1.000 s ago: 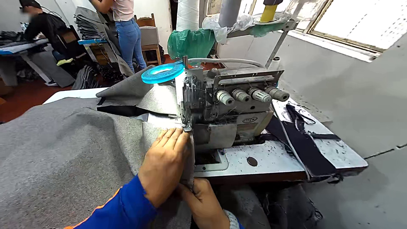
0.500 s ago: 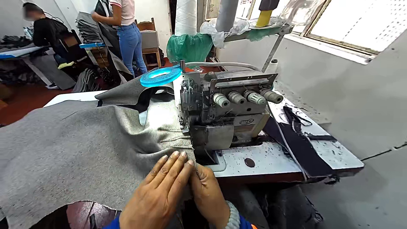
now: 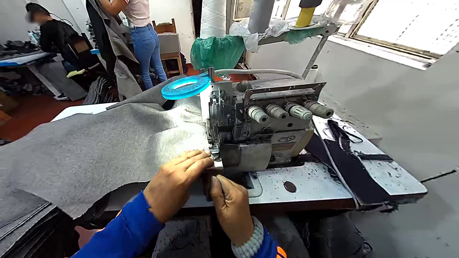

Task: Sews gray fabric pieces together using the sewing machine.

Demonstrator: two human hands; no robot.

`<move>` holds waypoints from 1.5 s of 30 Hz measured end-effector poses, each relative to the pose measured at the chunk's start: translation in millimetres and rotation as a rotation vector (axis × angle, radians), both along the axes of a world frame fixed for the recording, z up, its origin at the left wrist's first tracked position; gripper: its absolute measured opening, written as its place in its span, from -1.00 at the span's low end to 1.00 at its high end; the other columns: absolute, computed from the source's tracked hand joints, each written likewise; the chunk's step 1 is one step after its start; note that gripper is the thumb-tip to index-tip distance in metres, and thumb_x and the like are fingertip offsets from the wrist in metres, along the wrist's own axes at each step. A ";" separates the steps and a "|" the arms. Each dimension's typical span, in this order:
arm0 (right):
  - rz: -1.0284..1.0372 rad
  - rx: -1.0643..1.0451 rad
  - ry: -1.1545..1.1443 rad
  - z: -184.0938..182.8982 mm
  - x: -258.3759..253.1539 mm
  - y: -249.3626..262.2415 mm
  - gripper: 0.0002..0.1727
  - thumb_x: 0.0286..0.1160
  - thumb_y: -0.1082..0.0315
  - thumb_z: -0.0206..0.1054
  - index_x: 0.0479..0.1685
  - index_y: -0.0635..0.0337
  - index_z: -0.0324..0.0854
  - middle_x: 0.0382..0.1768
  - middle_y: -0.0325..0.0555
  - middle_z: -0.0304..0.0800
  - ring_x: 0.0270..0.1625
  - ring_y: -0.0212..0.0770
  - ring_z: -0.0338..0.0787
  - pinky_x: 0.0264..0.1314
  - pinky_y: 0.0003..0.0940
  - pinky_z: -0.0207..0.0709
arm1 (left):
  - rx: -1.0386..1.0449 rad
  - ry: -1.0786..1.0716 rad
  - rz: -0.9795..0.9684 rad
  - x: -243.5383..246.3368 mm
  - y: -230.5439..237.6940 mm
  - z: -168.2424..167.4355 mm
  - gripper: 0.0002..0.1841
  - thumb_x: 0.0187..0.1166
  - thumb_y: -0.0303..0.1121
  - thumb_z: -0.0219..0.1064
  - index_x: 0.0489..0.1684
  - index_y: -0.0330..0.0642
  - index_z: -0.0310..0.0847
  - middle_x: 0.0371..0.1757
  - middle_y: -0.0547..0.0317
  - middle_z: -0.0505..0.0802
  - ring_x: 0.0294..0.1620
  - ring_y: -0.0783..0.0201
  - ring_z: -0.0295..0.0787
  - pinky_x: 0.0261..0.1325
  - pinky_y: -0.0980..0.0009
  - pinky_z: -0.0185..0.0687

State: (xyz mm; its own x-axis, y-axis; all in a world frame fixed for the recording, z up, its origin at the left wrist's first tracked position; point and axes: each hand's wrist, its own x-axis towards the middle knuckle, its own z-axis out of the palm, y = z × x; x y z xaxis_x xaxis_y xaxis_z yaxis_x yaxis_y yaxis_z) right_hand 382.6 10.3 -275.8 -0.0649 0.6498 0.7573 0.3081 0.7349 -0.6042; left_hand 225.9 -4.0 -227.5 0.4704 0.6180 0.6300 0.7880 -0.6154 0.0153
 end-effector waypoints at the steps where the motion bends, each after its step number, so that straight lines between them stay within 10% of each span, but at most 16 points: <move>1: -0.035 0.018 -0.003 -7.9 2.5 0.2 -0.59 0.59 0.40 0.11 -0.71 0.30 0.54 -0.76 -0.11 0.49 -0.68 -0.34 0.54 -0.59 -0.54 0.44 | -0.021 -0.037 -0.004 1.5 -1.2 -1.9 -0.62 0.48 -0.67 0.11 0.02 -0.19 0.85 0.11 0.10 0.95 0.30 0.21 0.86 0.43 0.38 0.68; 6: -0.219 0.094 -0.319 -43.8 33.1 9.8 -0.62 0.63 0.32 0.10 -0.45 0.31 0.76 -0.40 0.02 0.88 -0.24 -0.04 0.92 -0.05 -0.23 0.77 | 0.086 -0.163 0.336 -23.7 -18.6 -37.3 -0.55 0.43 -0.57 0.12 0.30 -0.33 0.70 0.34 -0.24 0.80 0.45 -0.16 0.70 0.47 0.00 0.59; 9: -0.342 0.057 -0.620 -46.5 33.7 10.5 -0.53 0.60 0.11 0.12 -0.53 0.19 0.80 -0.50 -0.06 0.86 -0.34 -0.02 0.91 -0.20 -0.08 0.72 | -0.142 -0.163 0.713 -67.9 -0.1 -72.2 -0.08 0.25 -0.54 0.42 0.82 -0.35 0.12 0.75 -0.73 0.12 0.66 -0.89 -0.05 0.47 -0.76 -0.08; 16: -0.250 -0.170 -0.802 -39.4 40.3 1.5 -0.38 0.59 -0.05 0.10 -0.59 0.30 0.77 -0.57 0.19 0.79 -0.37 0.29 0.88 -0.34 0.24 0.66 | -0.716 -0.579 0.602 -53.1 90.3 -38.4 -0.45 0.82 -0.42 0.08 0.77 -0.42 0.16 0.67 -0.30 0.50 0.72 -0.04 0.41 0.78 0.11 0.21; 22: -0.084 -0.232 -0.855 -45.8 51.2 4.7 -0.43 0.65 0.04 0.13 -0.47 0.39 0.78 -0.48 0.33 0.82 -0.31 0.42 0.86 -0.27 0.31 0.60 | -0.731 -0.071 0.672 -71.8 13.8 4.3 -0.65 0.70 -0.37 0.24 0.37 -0.22 0.70 0.27 -0.14 0.85 0.40 -0.11 0.73 0.50 -0.14 0.51; 26: -0.049 -0.252 -0.867 -47.3 53.2 6.7 -0.40 0.70 0.04 0.07 -0.40 0.42 0.78 -0.43 0.38 0.82 -0.25 0.46 0.86 -0.22 0.35 0.59 | -0.424 -0.024 1.003 -134.5 -128.6 52.1 -0.75 0.63 -0.30 0.39 0.14 -0.16 0.84 0.13 -0.06 0.90 0.25 -0.07 0.82 0.36 -0.12 0.65; 30: -0.018 -0.279 -0.877 -39.8 51.1 7.7 -0.40 0.75 0.08 0.03 -0.34 0.47 0.75 -0.37 0.43 0.82 -0.18 0.48 0.86 -0.15 0.36 0.60 | -0.562 -0.047 1.189 -192.4 -210.4 78.9 -0.86 0.51 -0.25 0.54 -0.14 -0.07 0.93 -0.15 0.07 0.95 -0.04 0.02 0.89 0.17 -0.18 0.70; 36: 0.025 -0.277 -0.866 -36.2 57.2 5.8 -0.44 0.74 0.10 0.07 -0.27 0.48 0.77 -0.26 0.44 0.85 -0.08 0.50 0.85 -0.05 0.38 0.59 | -0.664 0.003 1.156 -211.3 -201.8 88.0 -0.79 0.68 -0.33 0.35 -0.17 -0.22 0.90 -0.19 -0.10 0.93 -0.01 -0.11 0.87 0.21 -0.22 0.64; 39: 0.059 -0.193 -0.677 -48.7 68.1 2.2 -0.59 0.60 0.24 0.26 -0.17 0.53 0.77 -0.18 0.48 0.84 -0.01 0.54 0.83 0.13 0.38 0.57 | -0.368 -0.041 1.170 -217.8 -198.6 106.6 -0.81 0.68 -0.43 0.33 -0.25 -0.36 0.81 -0.33 -0.24 0.86 -0.18 -0.25 0.84 0.01 -0.36 0.63; 45: 0.335 -0.193 -0.224 -19.7 64.1 -42.7 -0.38 0.39 0.18 0.50 0.24 0.61 0.58 0.22 0.48 0.72 0.38 0.30 0.68 0.52 0.08 0.46 | -0.159 0.005 0.997 -69.5 -155.1 109.4 -0.81 0.69 -0.37 0.22 -0.20 -0.34 0.63 -0.68 -0.02 0.64 -0.65 -0.04 0.69 -0.57 -0.03 0.60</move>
State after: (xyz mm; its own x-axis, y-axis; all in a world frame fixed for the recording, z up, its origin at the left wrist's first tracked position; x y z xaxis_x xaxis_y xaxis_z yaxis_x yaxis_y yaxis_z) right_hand 446.6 -32.4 -295.5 -0.4449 0.6932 0.5671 0.2111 0.6965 -0.6858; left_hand 156.5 -159.1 -118.1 -0.3042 0.8072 0.5058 0.9422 0.3333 0.0347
